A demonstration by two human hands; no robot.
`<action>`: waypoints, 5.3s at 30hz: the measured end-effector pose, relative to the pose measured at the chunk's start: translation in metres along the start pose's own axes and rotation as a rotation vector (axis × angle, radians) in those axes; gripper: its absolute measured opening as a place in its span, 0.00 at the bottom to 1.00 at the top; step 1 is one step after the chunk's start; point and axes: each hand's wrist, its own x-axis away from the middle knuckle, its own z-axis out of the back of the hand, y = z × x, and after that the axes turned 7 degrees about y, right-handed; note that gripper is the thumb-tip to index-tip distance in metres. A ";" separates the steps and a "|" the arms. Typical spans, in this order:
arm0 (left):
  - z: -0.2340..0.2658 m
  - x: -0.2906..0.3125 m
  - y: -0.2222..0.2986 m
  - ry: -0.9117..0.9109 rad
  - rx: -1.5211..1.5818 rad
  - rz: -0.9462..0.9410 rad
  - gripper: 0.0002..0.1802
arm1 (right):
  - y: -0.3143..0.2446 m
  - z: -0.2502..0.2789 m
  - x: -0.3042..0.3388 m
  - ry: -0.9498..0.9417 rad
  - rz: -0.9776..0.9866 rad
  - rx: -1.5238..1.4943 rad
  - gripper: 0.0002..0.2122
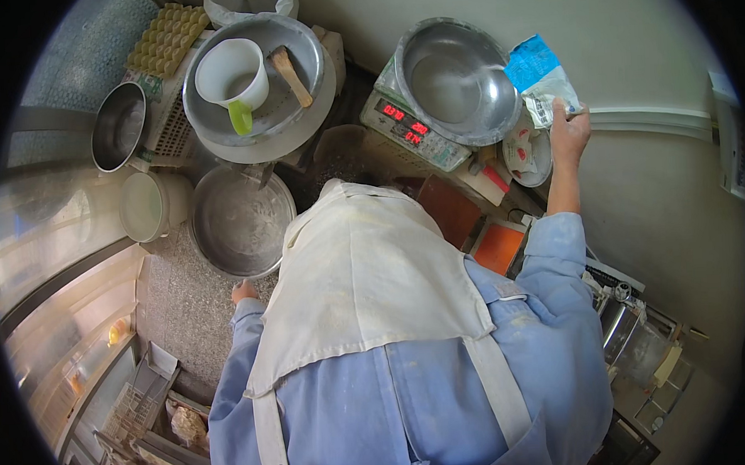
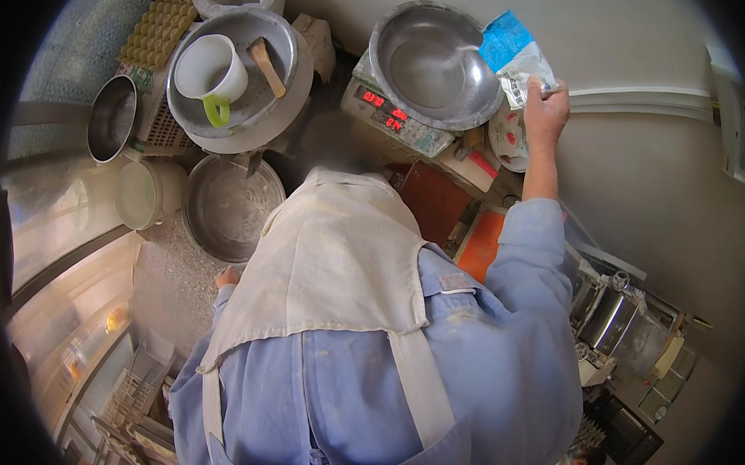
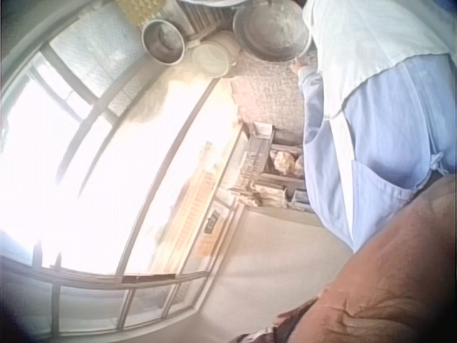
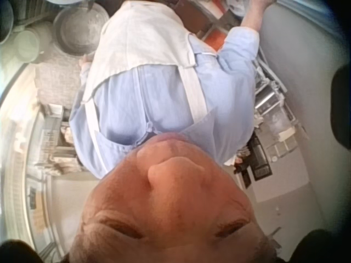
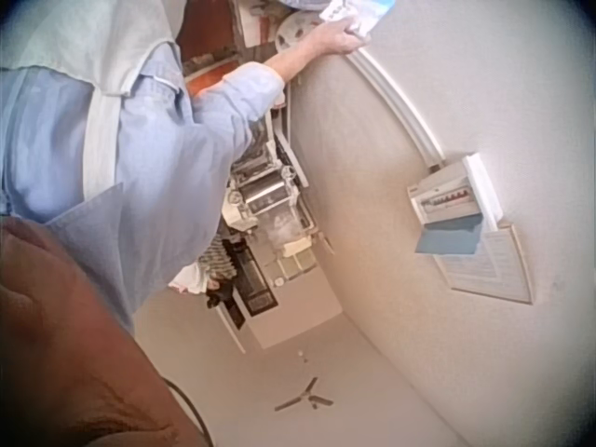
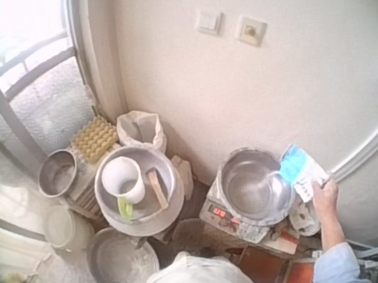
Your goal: The person measures and combines dry ingredients in a metal bowl on a digital scale, then adds water from a measuring jug and stirs the mixture with a wooden spatula. The person handles a flour bag, a small packet, and a measuring jug during the process.
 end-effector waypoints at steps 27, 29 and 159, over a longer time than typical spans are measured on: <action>-0.007 -0.017 0.001 0.022 0.130 -0.003 0.24 | -0.015 0.008 0.005 -0.017 0.088 0.133 0.13; -0.003 -0.011 0.009 0.014 0.099 0.055 0.24 | -0.017 0.011 0.002 0.004 0.116 0.121 0.13; 0.056 0.356 0.145 -0.710 0.792 -0.324 0.27 | 0.448 0.248 0.445 1.283 -1.464 -0.955 0.12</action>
